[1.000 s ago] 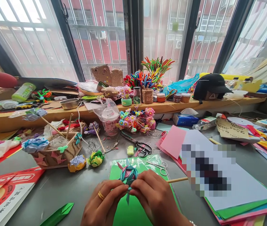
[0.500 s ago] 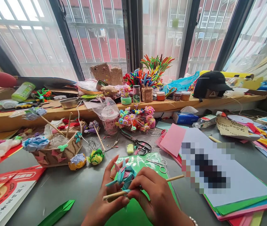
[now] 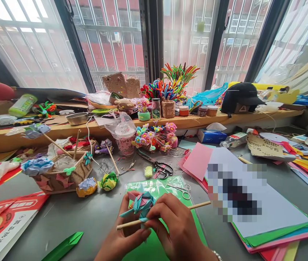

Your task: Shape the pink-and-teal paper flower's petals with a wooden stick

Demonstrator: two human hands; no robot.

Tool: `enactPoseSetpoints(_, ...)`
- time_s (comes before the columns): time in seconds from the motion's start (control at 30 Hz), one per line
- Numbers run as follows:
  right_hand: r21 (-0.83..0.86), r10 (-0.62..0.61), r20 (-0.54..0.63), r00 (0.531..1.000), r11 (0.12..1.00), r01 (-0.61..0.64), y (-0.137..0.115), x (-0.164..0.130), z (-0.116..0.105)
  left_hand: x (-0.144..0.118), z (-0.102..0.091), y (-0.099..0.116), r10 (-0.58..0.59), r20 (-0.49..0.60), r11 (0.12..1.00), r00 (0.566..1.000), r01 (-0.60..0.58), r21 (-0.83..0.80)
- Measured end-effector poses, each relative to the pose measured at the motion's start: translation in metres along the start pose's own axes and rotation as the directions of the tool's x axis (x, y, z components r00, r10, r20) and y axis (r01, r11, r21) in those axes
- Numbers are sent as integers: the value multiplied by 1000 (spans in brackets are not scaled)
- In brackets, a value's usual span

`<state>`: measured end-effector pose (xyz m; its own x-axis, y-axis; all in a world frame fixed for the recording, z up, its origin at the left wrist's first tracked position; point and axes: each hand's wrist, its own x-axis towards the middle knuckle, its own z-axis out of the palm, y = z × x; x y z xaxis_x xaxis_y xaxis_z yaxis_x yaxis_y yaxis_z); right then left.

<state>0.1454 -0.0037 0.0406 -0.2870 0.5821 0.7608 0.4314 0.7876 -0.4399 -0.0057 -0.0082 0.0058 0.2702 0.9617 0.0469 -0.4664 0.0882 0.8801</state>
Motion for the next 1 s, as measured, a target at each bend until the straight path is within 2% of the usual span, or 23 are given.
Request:
enactPoseSetpoints(0.13,-160,-184,-88,979,973,168,-2,-1,2,-1,0,-2,-47,-13,999,999,46,-21)
enactPoseSetpoints(0.23,-223,-251,-111,962,949,222,-4,-1,2,-3,0,-3,-60,-23,998,998,60,-19)
enactPoseSetpoints(0.37,-220,-262,-119,958,948,231,-5,0,2,-5,2,-1,-55,-35,998,998,54,-16)
enactPoseSetpoints(0.53,-201,-208,-140,968,963,178,0,2,0,2,5,3,21,-130,1000,991,-22,-2)
enactPoseSetpoints(0.57,-191,-191,-145,971,968,162,0,3,0,3,5,4,-3,-107,1000,994,3,-1)
enactPoseSetpoints(0.67,-156,-169,-144,975,977,146,1,3,0,4,6,8,-138,50,989,989,140,-48)
enactPoseSetpoints(0.73,-126,-153,-143,978,983,135,1,3,1,4,8,10,-189,97,975,977,199,-103)
enactPoseSetpoints(0.87,-77,-101,-136,985,993,91,0,2,2,1,13,13,-247,51,956,968,252,-151)
enactPoseSetpoints(1.0,-118,-128,-137,982,987,112,1,1,2,0,15,14,-281,32,947,959,283,-151)
